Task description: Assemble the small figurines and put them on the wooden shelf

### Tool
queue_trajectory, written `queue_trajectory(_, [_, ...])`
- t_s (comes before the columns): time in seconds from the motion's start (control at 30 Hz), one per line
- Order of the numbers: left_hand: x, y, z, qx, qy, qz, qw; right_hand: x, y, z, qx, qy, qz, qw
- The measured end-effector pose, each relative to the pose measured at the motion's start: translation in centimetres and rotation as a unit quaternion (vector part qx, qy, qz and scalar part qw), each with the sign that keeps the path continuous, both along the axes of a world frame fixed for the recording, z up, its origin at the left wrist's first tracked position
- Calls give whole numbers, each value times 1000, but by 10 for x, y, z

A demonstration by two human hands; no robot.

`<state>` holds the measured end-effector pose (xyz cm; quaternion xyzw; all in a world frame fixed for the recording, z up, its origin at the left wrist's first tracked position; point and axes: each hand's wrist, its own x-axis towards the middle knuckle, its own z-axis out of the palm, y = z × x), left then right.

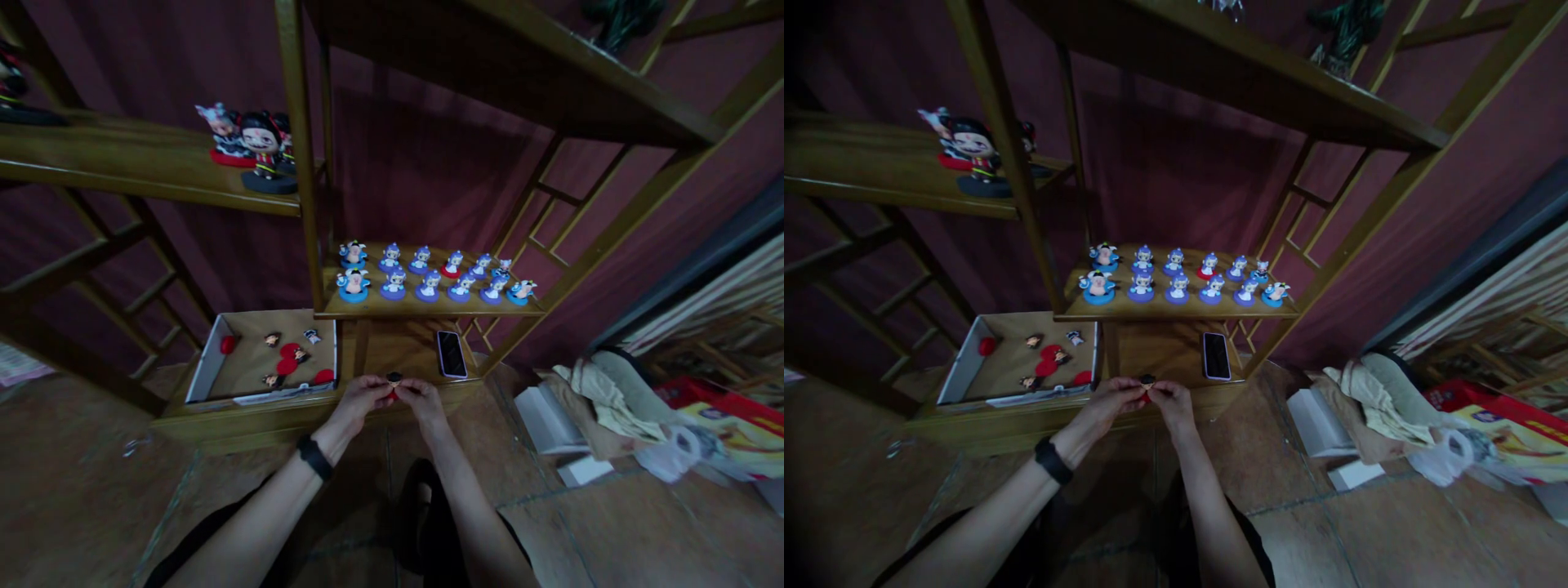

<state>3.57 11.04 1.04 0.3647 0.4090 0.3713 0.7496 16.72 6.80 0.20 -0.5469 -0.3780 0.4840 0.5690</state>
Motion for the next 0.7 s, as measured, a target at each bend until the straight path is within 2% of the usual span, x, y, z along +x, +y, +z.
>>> queue_trajectory(0.13, [-2,-9,12,5,9,-10,1000,-2,-10,8,-9,31,-11,999])
queue_trajectory(0.27, [-18,-29,19,10,17,-38,999,-12,-32,11,-18,62,21,998])
queue_trajectory(0.37, [-33,-51,15,3,15,-60,998,-24,-54,6,-28,53,26,998])
queue_trajectory(0.43, [-42,-66,10,-1,21,-41,999,-33,-68,0,-31,63,11,997])
queue_trajectory(0.53, [-51,-83,4,-21,20,-2,1000,-44,-82,-6,-32,109,26,993])
queue_trajectory(0.7, [-57,-98,-2,-46,-1,28,999,-51,-89,-9,-37,195,56,978])
